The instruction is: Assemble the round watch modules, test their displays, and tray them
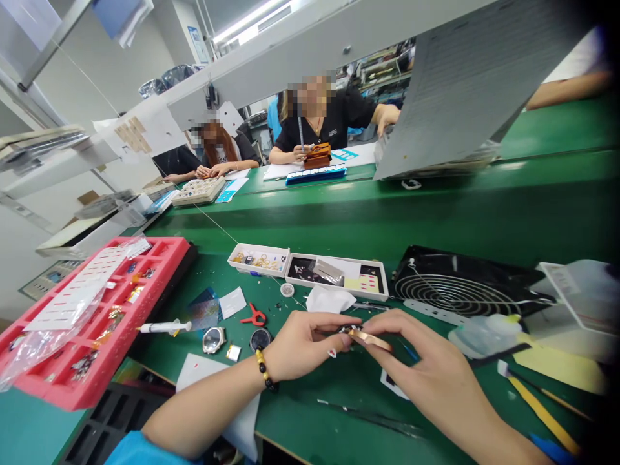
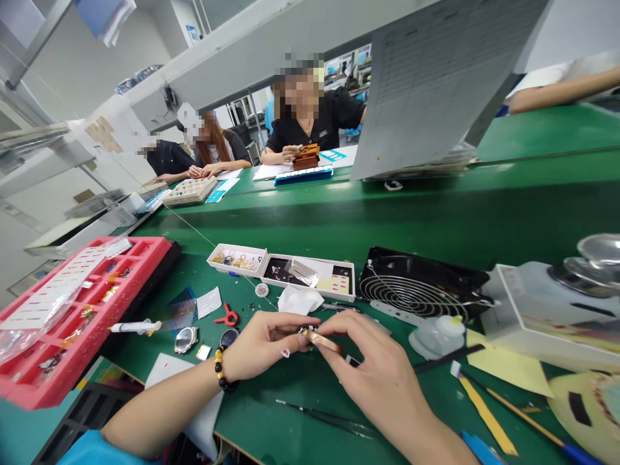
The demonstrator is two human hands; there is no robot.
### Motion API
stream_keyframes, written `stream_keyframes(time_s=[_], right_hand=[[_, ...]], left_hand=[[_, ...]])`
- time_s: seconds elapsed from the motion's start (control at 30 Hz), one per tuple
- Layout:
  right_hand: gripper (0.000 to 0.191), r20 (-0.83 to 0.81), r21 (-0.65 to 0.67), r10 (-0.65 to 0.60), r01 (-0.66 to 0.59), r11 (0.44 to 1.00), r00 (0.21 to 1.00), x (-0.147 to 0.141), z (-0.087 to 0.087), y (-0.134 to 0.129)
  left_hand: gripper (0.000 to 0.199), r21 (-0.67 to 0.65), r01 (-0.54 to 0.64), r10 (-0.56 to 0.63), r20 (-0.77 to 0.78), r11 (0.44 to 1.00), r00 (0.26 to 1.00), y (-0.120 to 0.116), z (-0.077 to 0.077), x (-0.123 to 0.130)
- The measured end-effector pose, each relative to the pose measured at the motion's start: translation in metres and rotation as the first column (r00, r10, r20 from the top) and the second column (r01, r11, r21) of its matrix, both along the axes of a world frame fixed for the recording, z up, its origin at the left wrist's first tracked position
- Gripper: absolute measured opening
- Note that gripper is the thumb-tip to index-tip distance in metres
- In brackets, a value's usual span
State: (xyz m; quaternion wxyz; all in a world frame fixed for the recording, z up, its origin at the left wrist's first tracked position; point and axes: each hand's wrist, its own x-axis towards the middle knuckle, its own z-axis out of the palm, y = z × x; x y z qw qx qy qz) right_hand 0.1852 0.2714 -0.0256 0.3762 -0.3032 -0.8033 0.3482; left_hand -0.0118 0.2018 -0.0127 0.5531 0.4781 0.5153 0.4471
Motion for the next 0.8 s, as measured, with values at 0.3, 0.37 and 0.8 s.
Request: stream_keyframes(time_s=[0.3,0.37,0.8], right_hand=[[0.018,0.01,-0.012,0.022,-0.021,1.0,1.0,0.0025,-0.0024,0.0001],[0.019,0.008,-0.007,0.016,-0.016,1.0,1.0,0.002,-0.0016,-0.0001],[0.016,0.005,0.003,0.016,-0.016,1.0,1.0,0.0006,-0.0028,-0.0001]], left_hand=[[0.062,-0.01,0.006,-0.006,-0.004,1.0,1.0,0.0002,0.0011,-0.0019],[0.062,-0.013,0.008,-0.008,-0.003,1.0,1.0,0.0003,0.0004,-0.002],[0.061,0.004,0.01,-0.01,-0.009,1.0,1.0,0.0003,0.001,-0.0023]])
